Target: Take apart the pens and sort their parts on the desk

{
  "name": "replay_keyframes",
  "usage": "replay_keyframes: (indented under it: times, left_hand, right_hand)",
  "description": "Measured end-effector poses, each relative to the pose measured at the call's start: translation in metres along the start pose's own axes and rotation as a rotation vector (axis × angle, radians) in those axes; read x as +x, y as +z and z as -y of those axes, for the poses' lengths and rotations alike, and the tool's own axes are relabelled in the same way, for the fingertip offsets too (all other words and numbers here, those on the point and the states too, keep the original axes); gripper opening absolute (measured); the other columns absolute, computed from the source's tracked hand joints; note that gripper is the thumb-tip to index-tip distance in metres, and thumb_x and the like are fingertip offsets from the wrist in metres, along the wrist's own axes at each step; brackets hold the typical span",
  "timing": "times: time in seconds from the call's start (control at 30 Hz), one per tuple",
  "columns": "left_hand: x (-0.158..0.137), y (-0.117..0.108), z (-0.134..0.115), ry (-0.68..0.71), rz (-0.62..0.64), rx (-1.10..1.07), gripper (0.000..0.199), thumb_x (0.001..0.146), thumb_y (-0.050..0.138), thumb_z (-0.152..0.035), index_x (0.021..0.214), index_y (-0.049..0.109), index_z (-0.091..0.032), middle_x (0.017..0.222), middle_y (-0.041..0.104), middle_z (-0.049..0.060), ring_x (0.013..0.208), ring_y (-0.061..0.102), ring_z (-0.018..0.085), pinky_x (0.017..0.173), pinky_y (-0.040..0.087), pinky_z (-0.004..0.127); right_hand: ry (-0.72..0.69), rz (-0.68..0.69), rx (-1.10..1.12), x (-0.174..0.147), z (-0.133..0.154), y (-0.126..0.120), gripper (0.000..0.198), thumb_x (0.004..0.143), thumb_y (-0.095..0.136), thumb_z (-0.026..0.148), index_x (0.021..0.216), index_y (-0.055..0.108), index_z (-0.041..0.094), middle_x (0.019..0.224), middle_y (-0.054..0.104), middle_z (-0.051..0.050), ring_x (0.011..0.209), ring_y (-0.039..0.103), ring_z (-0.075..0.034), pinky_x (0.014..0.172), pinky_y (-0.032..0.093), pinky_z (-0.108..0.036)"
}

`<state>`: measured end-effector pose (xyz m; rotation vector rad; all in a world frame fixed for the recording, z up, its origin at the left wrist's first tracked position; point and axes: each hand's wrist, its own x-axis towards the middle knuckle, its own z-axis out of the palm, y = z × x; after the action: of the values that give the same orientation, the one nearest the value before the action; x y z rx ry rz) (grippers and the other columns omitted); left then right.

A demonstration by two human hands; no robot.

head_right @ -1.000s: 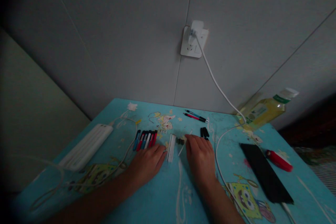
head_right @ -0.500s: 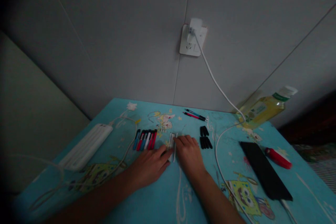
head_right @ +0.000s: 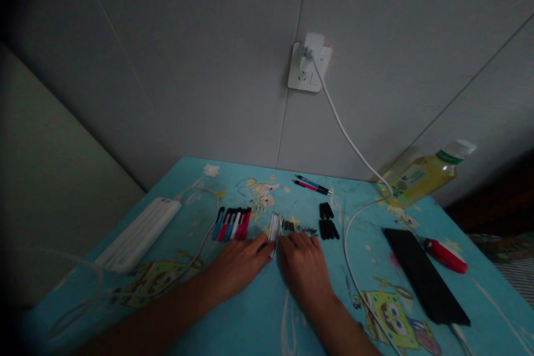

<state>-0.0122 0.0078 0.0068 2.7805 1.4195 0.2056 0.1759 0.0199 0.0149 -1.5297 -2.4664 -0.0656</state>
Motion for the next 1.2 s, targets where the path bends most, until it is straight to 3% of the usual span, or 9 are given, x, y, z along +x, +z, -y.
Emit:
replay_keyframes:
  times: [0.3,0.53,0.93,1.2]
  left_hand:
    - [-0.0002,0.001,-0.0001,0.048,-0.022,0.0,0.02,0.099,0.05,-0.021,0.118,0.056,-0.022,0.105,0.06,0.004,0.083,0.065,0.021,0.065,0.053,0.033]
    - [-0.0003,0.0009,-0.0004,0.067,-0.002,-0.003,0.02,0.1,0.05,-0.024,0.119,0.056,-0.024,0.107,0.06,0.004,0.084,0.065,0.02,0.066,0.054,0.033]
    - [0.0031,0.0016,0.0002,0.001,-0.008,-0.019,0.018,0.101,0.047,-0.023,0.115,0.057,-0.023,0.107,0.06,0.004,0.086,0.066,0.022,0.066,0.055,0.034]
    - [0.0036,-0.0004,-0.0009,-0.087,-0.008,-0.021,0.026,0.096,0.058,-0.032,0.121,0.056,-0.024,0.123,0.058,0.007,0.085,0.068,0.022,0.068,0.056,0.034]
  right_hand:
    - [0.029,0.067,0.085,0.0019,0.0044,-0.0005,0.013,0.094,0.059,0.017,0.097,0.07,0.023,0.1,0.069,-0.003,0.094,0.061,-0.02,0.084,0.036,-0.034]
    - [0.018,0.076,0.102,0.0018,0.0046,-0.0011,0.015,0.093,0.062,0.015,0.101,0.07,0.024,0.106,0.07,-0.003,0.098,0.061,-0.021,0.087,0.037,-0.036]
    - [-0.029,0.024,0.144,0.002,0.0055,0.0028,0.016,0.092,0.061,0.012,0.098,0.071,0.023,0.11,0.071,-0.003,0.099,0.06,-0.021,0.088,0.04,-0.036]
    - [-0.04,0.011,0.121,0.0021,0.0033,0.0048,0.022,0.093,0.06,0.012,0.108,0.07,0.025,0.113,0.071,-0.004,0.099,0.061,-0.021,0.088,0.041,-0.036]
